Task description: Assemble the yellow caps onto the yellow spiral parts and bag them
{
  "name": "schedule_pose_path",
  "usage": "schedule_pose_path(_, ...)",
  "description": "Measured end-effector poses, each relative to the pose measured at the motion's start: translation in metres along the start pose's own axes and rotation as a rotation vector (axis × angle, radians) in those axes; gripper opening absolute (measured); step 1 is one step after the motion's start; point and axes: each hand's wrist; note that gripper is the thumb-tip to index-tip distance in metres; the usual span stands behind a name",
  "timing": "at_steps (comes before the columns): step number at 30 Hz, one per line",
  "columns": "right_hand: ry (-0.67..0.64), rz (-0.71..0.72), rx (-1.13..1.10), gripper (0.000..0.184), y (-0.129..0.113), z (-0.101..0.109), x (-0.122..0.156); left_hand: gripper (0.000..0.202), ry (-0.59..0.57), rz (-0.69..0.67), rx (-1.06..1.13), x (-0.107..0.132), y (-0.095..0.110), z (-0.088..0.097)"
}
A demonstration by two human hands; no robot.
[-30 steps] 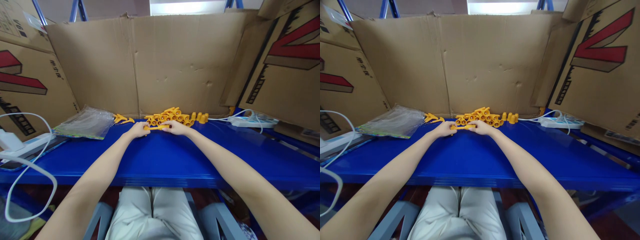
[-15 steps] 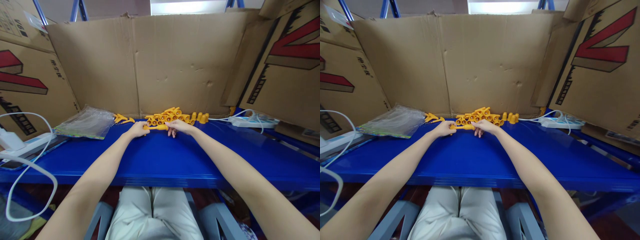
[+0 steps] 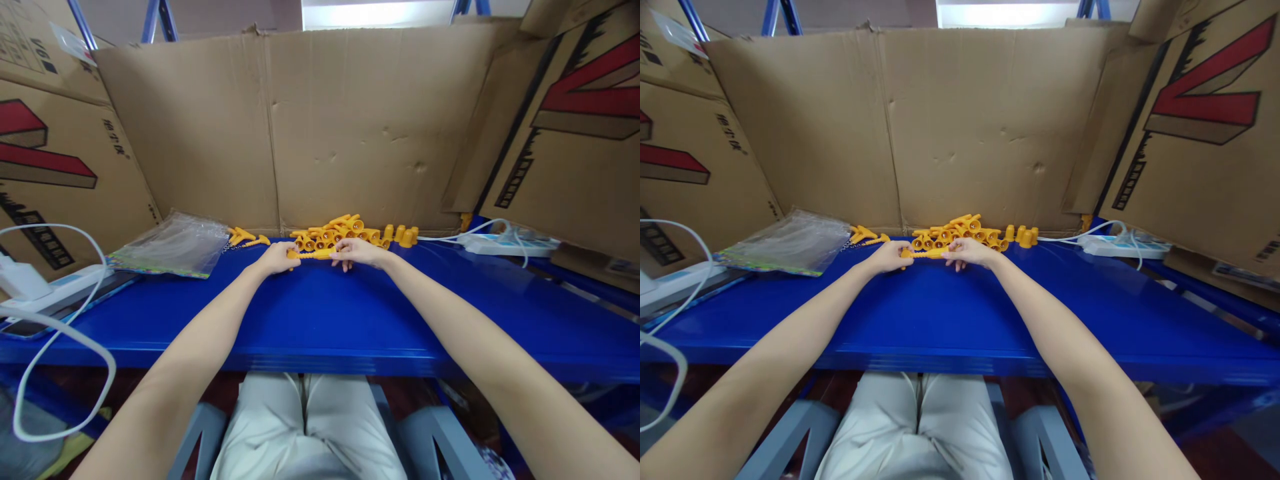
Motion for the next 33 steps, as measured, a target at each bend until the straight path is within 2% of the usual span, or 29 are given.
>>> schedule_pose_path(2, -0.022, -0.028, -0.001, 0.032, -0.002, -0.002, 0.000, 0.026, -0.008, 0.000, 0.002, 0.001, 0.001, 0.000)
schedule_pose_path(7, 0.006, -0.139, 0.000, 0.057, -0.004, -0.010, -0.002, 0.026, 0.007, -0.007, 0.003, 0.001, 0.002, 0.000)
schedule_pose_path(12, 0.005, -0.185, 0.062, 0.065, -0.009, -0.011, -0.001, 0.026, 0.016, -0.001, 0.007, 0.000, 0.002, 0.000)
schedule_pose_path(14, -0.028, -0.206, 0.075, 0.062, -0.011, -0.008, 0.001, 0.026, 0.011, 0.005, 0.014, 0.000, 0.002, 0.000)
schedule_pose_path(17, -0.058, -0.144, 0.046, 0.041, -0.010, -0.001, 0.002, 0.025, 0.010, 0.012, 0.020, 0.000, 0.001, 0.000)
schedule_pose_path(20, -0.047, -0.044, 0.017, 0.046, -0.005, 0.003, 0.002, 0.025, 0.022, 0.011, 0.022, 0.000, 0.001, 0.000)
schedule_pose_path(25, -0.100, -0.038, 0.012, 0.030, -0.002, 0.004, 0.001, 0.025, -0.012, 0.003, 0.033, 0.001, 0.002, 0.000)
schedule_pose_path(33, -0.090, -0.090, 0.019, 0.038, -0.009, 0.000, 0.002, 0.030, -0.023, 0.006, 0.032, 0.001, 0.001, 0.001)
Point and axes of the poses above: each hand's wrist, its own x-axis away from the middle knuckle, its own z-axis out of the back of the hand, y = z × x, and after that the axes turned 12 degrees about z, right-handed
